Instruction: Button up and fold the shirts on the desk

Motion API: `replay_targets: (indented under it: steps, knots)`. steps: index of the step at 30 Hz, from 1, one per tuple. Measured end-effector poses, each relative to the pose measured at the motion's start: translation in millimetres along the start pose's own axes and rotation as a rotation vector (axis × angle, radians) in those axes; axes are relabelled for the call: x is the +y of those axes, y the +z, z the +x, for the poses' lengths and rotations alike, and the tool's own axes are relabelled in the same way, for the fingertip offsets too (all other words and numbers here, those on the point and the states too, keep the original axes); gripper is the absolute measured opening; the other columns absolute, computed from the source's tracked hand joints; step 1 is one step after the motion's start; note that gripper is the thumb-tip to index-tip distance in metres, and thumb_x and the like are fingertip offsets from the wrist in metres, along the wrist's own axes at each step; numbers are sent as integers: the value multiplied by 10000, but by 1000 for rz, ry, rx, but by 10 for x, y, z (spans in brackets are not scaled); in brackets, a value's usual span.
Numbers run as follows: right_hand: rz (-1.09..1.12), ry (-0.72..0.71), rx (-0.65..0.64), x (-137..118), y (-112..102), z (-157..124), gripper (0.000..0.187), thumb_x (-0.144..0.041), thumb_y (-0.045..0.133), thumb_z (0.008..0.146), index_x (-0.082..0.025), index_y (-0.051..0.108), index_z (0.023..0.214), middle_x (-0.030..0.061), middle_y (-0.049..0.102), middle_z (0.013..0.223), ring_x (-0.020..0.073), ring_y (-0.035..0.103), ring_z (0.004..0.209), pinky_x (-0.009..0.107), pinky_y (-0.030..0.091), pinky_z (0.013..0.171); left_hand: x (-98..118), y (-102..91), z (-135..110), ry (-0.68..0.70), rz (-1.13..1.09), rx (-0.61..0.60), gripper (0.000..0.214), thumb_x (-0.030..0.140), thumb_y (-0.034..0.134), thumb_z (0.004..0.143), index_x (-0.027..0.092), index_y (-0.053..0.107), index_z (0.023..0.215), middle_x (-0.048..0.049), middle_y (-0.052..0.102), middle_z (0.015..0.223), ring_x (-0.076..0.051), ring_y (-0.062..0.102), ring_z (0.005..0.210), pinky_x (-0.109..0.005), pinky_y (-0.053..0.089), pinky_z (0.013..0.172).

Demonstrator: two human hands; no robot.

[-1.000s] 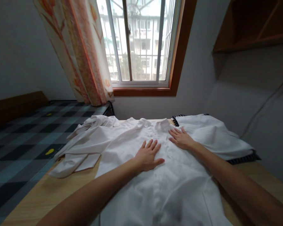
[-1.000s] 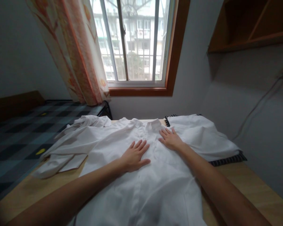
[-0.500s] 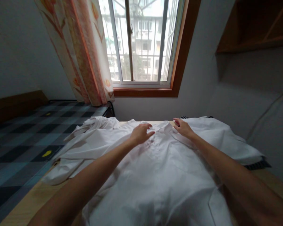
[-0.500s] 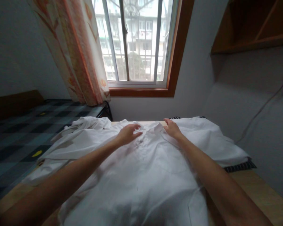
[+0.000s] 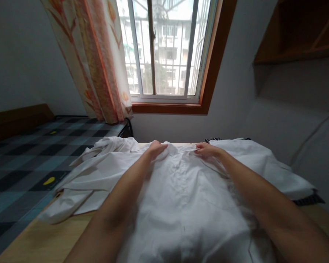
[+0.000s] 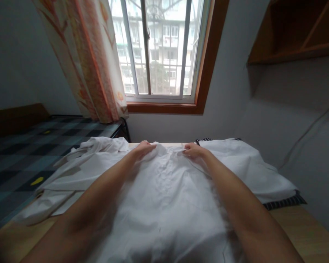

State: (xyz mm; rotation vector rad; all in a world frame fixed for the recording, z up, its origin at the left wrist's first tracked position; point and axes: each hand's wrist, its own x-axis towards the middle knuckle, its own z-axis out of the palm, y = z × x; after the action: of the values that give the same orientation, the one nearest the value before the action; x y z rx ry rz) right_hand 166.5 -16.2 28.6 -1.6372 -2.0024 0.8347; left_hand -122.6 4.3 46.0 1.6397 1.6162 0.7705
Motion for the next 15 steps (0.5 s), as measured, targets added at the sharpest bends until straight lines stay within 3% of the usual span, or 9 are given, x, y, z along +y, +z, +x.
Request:
replay_targets:
  steps: [4,7,10,13,15]
  knots:
    - [-70,12,59,-33,-57,6,126,-250,681,627,-176,581,610,-50,524,543,100,472,522,196,335,486,55,-70,-57,81,-198,-59,145,211,699,664,166,562,686,29,511,562,-102,462,502,-222,308,483]
    - [-138,8,204,-76,-77,29,129,-222,678,612,-186,554,613,-41,546,611,115,488,612,196,323,521,66,-79,-78,150,-281,-40,185,137,679,602,172,528,702,52,500,575,-83,434,508,-201,305,480]
    - [-179,3,345,-121,-61,62,107,-203,651,659,-194,584,742,-10,598,723,141,513,694,206,334,566,46,-48,-98,198,-330,25,218,132,671,580,180,478,668,67,454,559,-78,401,527,-184,284,475]
    - [-175,-6,412,-153,-12,80,277,-163,655,677,-205,602,945,20,646,813,168,549,753,221,363,617,15,-29,-133,235,-375,43,225,159,690,576,178,496,688,57,494,597,-86,432,567,-181,311,495]
    - [-67,-17,347,-162,16,67,400,-154,697,642,-204,610,1028,26,669,856,175,573,778,228,396,650,-2,-38,-156,246,-419,-59,238,203,726,579,166,562,748,29,574,666,-104,493,608,-194,361,529]
